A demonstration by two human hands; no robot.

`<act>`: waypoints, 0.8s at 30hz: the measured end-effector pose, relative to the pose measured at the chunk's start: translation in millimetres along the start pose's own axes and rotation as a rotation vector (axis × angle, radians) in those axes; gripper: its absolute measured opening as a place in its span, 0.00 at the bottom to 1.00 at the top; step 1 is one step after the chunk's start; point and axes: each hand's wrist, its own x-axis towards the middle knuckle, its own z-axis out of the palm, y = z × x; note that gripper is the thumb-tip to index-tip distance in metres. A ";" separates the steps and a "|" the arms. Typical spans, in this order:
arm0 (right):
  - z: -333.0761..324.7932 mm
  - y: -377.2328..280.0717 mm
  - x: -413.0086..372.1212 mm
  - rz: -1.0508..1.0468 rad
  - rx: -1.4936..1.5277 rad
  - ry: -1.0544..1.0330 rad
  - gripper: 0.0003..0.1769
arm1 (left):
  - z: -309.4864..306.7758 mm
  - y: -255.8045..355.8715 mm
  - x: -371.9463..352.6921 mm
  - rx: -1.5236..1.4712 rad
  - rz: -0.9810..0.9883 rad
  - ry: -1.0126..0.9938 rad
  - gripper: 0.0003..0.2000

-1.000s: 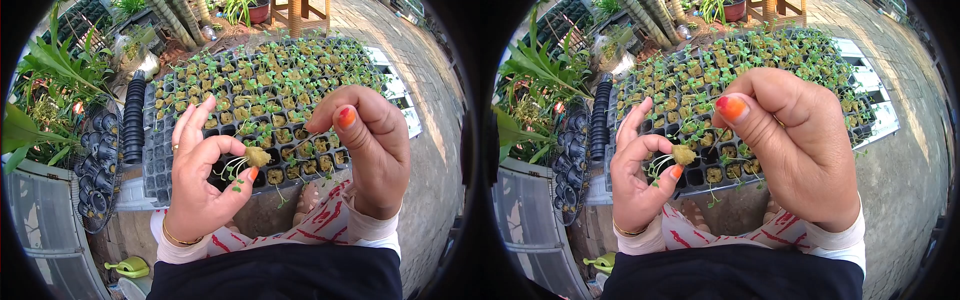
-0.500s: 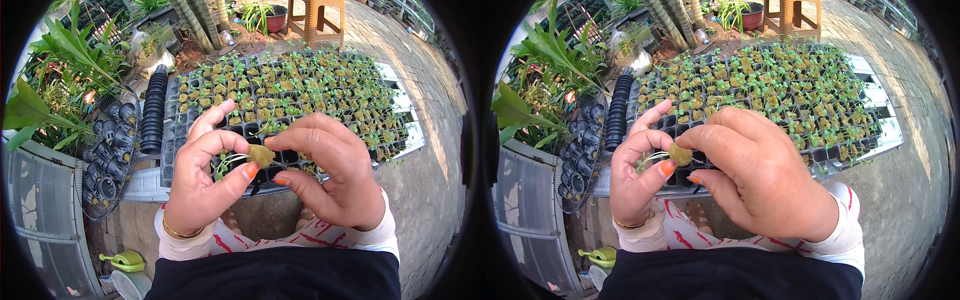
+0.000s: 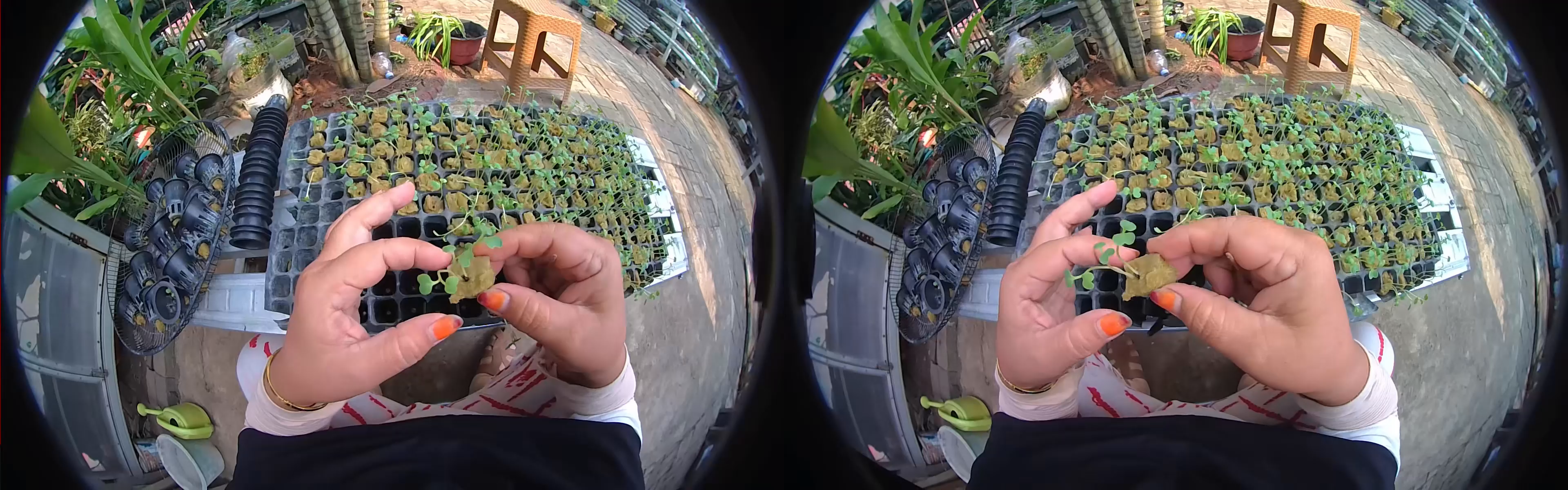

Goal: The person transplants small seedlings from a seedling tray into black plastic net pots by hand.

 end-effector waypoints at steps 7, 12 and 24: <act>-1.5 -4.9 0.9 -0.001 -0.102 -0.050 0.18 | 1.7 -6.9 2.4 -0.003 0.026 0.000 0.15; -2.1 -11.4 2.0 -0.054 -0.218 -0.006 0.17 | 2.2 -5.8 4.2 0.103 0.038 0.032 0.14; -13.7 -27.1 -3.7 -0.481 -0.605 0.192 0.28 | 3.3 -7.8 7.9 0.244 0.168 0.163 0.12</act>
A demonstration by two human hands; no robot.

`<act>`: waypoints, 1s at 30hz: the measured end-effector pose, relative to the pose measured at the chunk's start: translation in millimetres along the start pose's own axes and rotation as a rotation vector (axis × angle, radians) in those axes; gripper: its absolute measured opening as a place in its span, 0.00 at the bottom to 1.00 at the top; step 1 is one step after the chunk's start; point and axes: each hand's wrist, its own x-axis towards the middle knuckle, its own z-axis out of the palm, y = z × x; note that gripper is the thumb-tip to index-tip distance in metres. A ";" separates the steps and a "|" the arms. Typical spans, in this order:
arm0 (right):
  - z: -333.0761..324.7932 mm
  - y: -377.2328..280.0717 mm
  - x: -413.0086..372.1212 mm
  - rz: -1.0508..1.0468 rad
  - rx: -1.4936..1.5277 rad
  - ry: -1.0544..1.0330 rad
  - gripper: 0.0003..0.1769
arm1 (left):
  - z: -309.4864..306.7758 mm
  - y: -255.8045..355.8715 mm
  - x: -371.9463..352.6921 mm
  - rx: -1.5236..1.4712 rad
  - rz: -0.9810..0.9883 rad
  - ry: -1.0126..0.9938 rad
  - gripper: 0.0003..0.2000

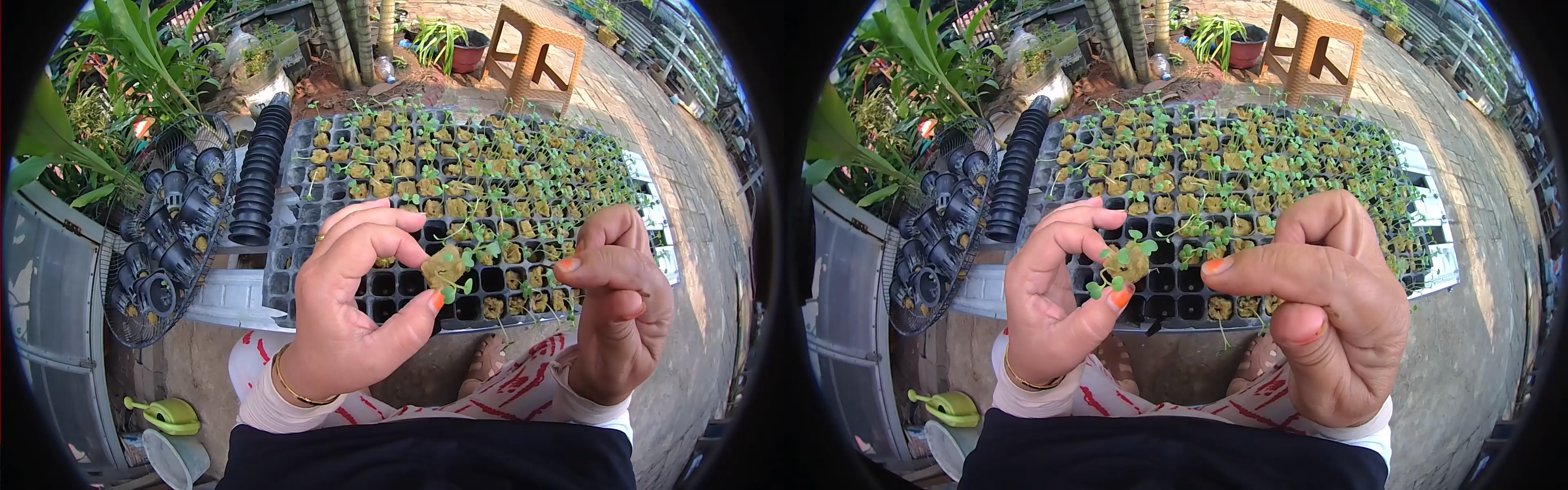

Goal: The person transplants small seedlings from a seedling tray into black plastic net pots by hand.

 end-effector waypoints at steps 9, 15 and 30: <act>11.8 -7.0 -11.6 0.170 0.550 -0.020 0.13 | 4.3 1.5 -7.0 -0.582 -0.244 0.042 0.11; 20.8 -9.3 -13.4 0.236 0.641 -0.005 0.03 | 1.8 0.9 -10.1 -0.770 -0.396 0.026 0.14; 27.0 0.5 -14.2 0.048 0.549 -0.078 0.06 | 2.4 8.4 -9.7 -0.992 -0.592 -0.047 0.19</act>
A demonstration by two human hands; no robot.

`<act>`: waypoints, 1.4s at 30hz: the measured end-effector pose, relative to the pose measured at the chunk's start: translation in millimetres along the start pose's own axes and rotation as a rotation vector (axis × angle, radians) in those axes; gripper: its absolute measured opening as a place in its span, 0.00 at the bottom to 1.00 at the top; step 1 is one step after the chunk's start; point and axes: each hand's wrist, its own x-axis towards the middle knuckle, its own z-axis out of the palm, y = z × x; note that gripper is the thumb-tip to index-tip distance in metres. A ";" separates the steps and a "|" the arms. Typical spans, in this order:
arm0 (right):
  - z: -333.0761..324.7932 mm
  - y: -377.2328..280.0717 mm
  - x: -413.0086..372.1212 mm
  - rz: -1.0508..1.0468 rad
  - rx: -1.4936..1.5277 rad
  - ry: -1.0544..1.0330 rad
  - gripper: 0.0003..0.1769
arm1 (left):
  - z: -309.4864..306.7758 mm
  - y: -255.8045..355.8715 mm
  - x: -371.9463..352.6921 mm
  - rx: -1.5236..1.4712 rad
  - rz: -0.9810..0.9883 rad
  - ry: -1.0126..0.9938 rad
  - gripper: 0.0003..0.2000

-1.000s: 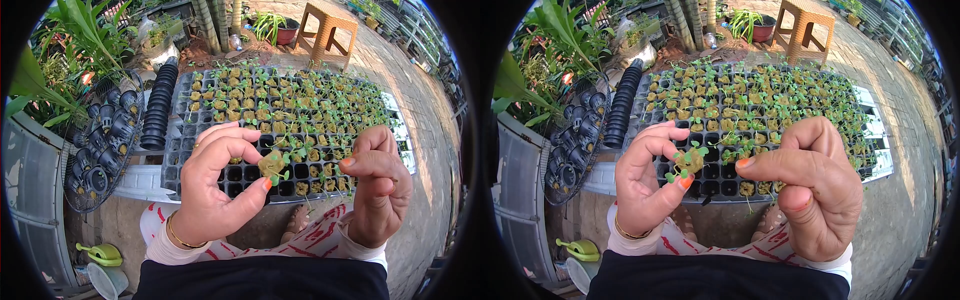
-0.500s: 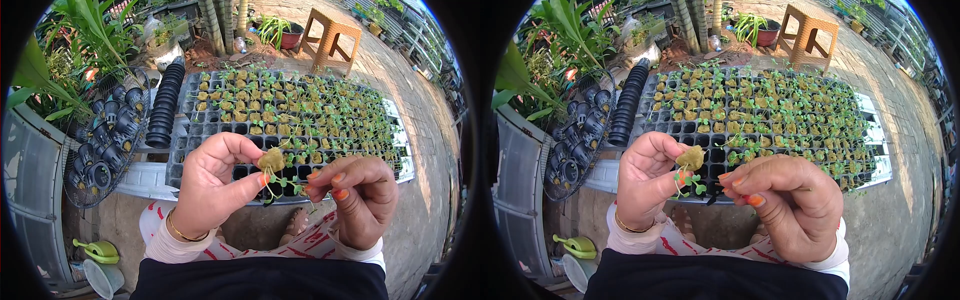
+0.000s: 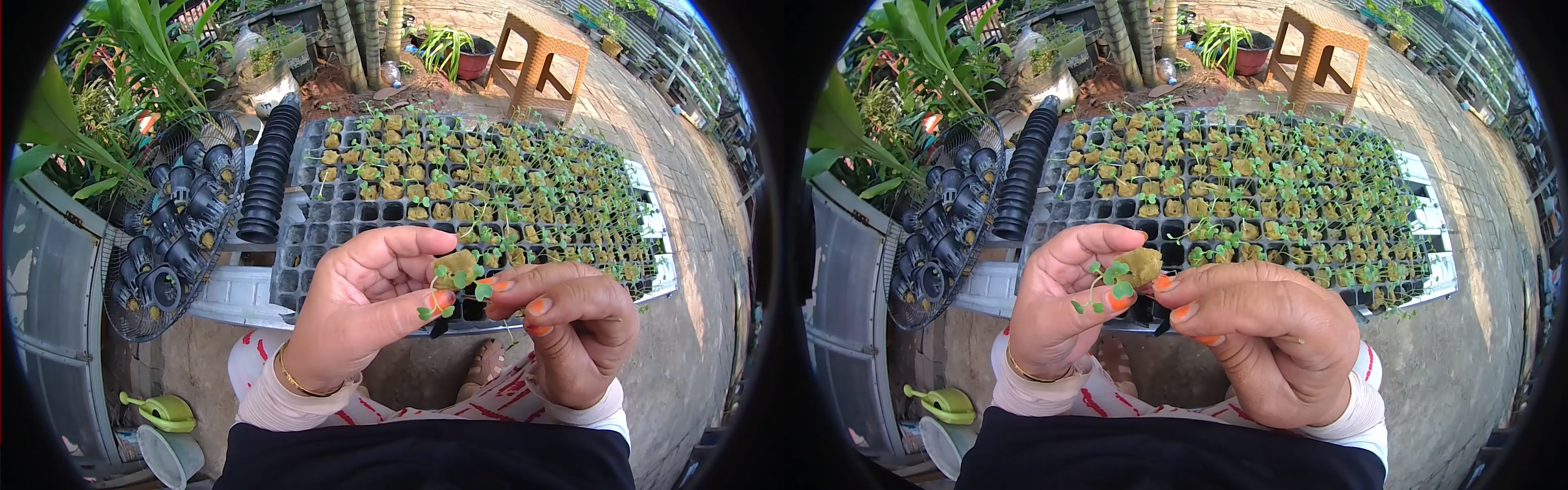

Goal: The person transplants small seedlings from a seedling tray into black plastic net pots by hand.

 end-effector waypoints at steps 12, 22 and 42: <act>-21.4 -6.7 12.4 -0.225 -0.621 0.152 0.06 | -12.9 -0.8 0.4 0.041 0.088 0.024 0.15; -19.9 -10.0 5.8 -0.072 -0.319 0.109 0.05 | -6.8 -1.5 -2.4 -0.027 0.045 -0.005 0.14; -7.4 -6.5 5.8 -0.097 -0.263 -0.012 0.02 | 0.6 -5.0 -2.0 0.000 -0.120 -0.039 0.17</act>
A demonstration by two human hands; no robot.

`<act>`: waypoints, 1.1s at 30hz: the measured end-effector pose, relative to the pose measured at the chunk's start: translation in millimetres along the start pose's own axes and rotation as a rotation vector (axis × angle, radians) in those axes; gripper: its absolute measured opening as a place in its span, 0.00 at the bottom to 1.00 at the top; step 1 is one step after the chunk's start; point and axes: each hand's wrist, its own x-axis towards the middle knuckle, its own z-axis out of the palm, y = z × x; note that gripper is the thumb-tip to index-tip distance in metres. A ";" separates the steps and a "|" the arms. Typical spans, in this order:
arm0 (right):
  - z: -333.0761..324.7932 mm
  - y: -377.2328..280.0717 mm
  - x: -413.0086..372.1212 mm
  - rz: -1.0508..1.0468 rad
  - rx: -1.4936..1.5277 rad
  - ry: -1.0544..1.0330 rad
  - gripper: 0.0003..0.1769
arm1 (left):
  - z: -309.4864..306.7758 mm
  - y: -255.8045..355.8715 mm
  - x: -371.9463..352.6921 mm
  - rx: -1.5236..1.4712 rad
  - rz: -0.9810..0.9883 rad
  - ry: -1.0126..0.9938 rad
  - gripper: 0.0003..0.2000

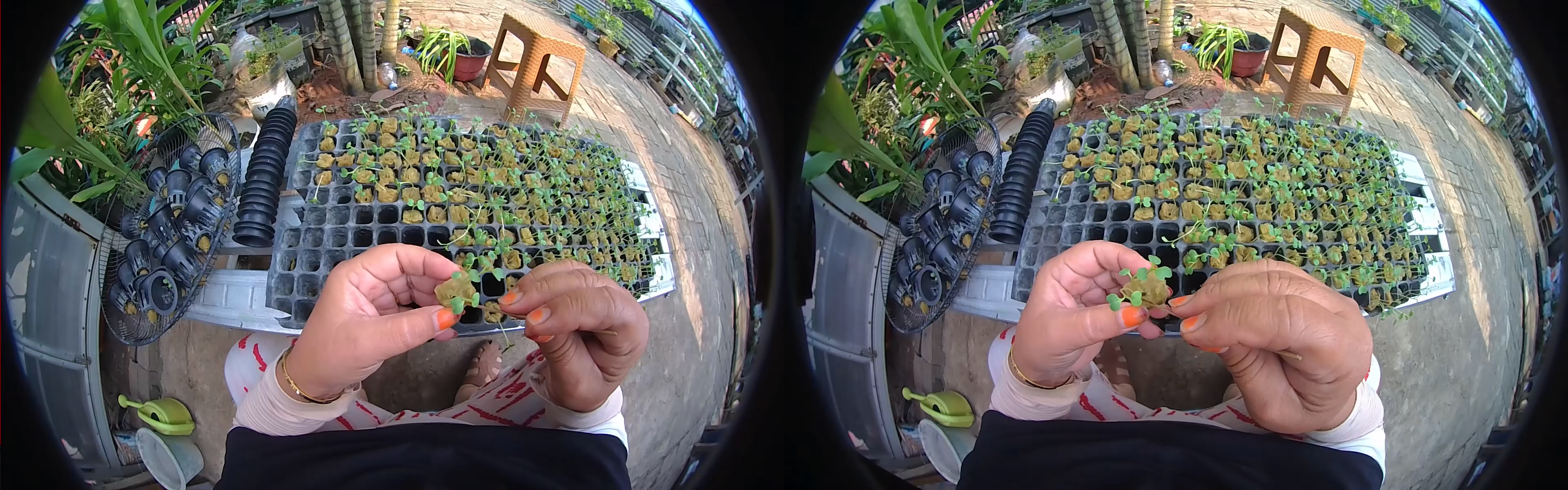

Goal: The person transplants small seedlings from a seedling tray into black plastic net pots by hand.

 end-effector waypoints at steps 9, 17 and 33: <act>-0.3 1.7 1.0 -0.019 -0.052 -0.055 0.02 | 0.4 2.7 -0.7 -0.040 -0.032 -0.026 0.17; -0.1 2.2 1.1 -0.032 -0.057 -0.059 0.03 | 1.1 4.4 -1.2 -0.007 -0.036 -0.024 0.17; -2.6 -0.2 -0.5 -0.132 -0.194 -0.117 0.18 | -0.7 0.8 -1.3 0.004 -0.017 0.022 0.17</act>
